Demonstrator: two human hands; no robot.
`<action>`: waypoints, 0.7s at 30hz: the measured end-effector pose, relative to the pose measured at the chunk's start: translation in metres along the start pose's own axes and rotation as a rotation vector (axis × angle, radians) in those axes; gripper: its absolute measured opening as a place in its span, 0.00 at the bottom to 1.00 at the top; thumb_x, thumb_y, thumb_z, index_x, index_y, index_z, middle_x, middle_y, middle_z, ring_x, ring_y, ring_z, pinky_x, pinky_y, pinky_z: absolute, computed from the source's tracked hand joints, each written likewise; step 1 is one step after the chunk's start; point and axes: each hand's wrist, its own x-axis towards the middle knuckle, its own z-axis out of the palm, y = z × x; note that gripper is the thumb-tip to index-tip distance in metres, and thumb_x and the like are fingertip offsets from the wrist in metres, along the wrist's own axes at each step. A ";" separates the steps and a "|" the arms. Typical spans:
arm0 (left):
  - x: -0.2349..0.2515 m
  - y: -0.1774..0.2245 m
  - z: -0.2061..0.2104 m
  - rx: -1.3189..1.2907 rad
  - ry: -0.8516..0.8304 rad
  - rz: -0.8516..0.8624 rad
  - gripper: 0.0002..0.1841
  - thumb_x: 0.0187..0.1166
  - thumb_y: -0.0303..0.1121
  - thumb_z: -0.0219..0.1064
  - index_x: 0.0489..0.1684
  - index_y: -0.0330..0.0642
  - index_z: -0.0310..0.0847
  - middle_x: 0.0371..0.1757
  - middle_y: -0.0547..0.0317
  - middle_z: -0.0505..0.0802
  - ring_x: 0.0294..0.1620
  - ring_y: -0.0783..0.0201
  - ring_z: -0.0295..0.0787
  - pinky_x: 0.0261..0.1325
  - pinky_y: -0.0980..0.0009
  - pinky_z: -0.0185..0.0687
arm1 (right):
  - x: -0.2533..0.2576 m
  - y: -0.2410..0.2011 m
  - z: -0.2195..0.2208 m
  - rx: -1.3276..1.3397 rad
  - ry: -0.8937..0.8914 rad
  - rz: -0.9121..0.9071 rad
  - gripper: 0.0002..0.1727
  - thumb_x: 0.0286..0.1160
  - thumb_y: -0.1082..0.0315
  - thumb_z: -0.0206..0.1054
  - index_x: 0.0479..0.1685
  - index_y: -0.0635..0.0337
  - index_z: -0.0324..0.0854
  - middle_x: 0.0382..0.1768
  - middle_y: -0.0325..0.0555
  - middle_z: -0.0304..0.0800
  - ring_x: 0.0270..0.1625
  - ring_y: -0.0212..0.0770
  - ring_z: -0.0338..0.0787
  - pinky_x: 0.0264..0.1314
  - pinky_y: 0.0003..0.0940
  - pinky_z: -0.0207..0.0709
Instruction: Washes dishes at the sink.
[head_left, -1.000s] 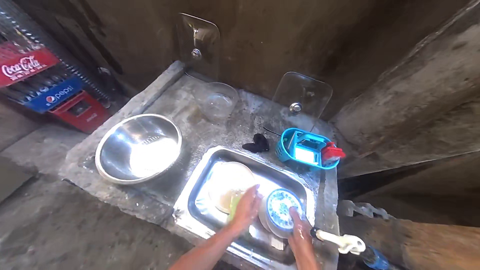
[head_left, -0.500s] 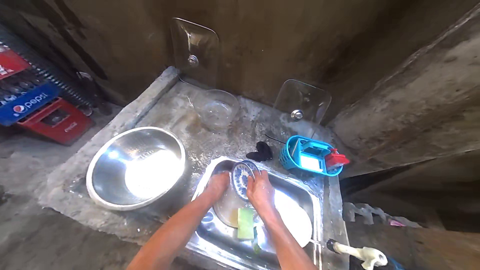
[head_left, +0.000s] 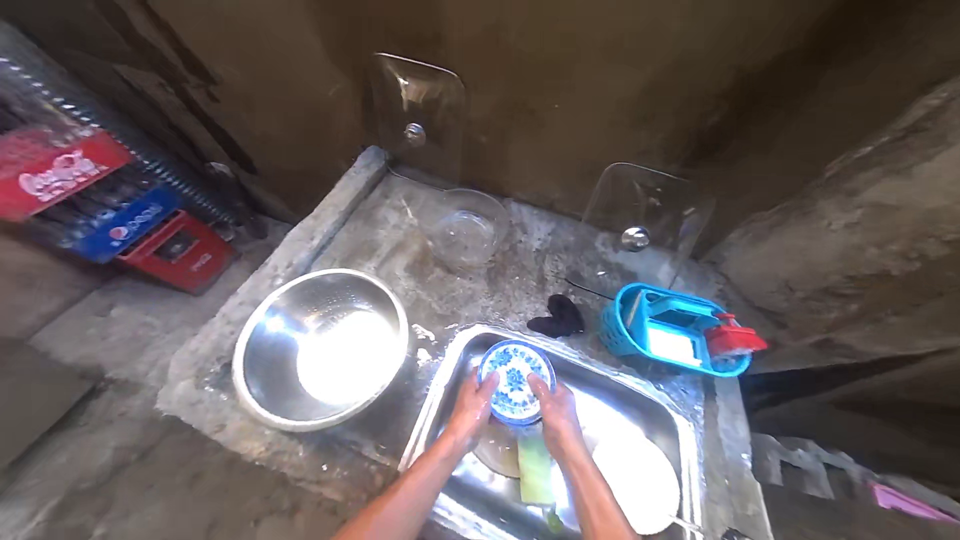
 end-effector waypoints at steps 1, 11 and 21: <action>0.003 0.002 -0.007 0.009 0.023 0.003 0.22 0.92 0.39 0.56 0.76 0.34 0.72 0.55 0.41 0.93 0.48 0.53 0.96 0.45 0.56 0.95 | 0.002 0.000 0.006 0.009 -0.036 0.001 0.15 0.82 0.69 0.67 0.58 0.71 0.83 0.44 0.55 0.95 0.45 0.41 0.96 0.53 0.39 0.91; 0.055 0.036 -0.046 -0.027 0.430 0.199 0.22 0.94 0.35 0.50 0.79 0.29 0.68 0.64 0.34 0.87 0.60 0.52 0.90 0.63 0.55 0.88 | -0.014 -0.003 0.002 0.168 -0.207 -0.083 0.32 0.79 0.64 0.59 0.85 0.63 0.65 0.75 0.59 0.79 0.65 0.55 0.90 0.53 0.51 0.91; 0.110 0.047 -0.054 0.250 0.692 0.193 0.26 0.91 0.41 0.54 0.83 0.35 0.65 0.75 0.37 0.82 0.75 0.48 0.80 0.78 0.48 0.75 | -0.090 0.054 -0.202 -1.024 0.098 -0.218 0.19 0.84 0.65 0.58 0.65 0.58 0.88 0.63 0.53 0.90 0.61 0.47 0.92 0.65 0.48 0.86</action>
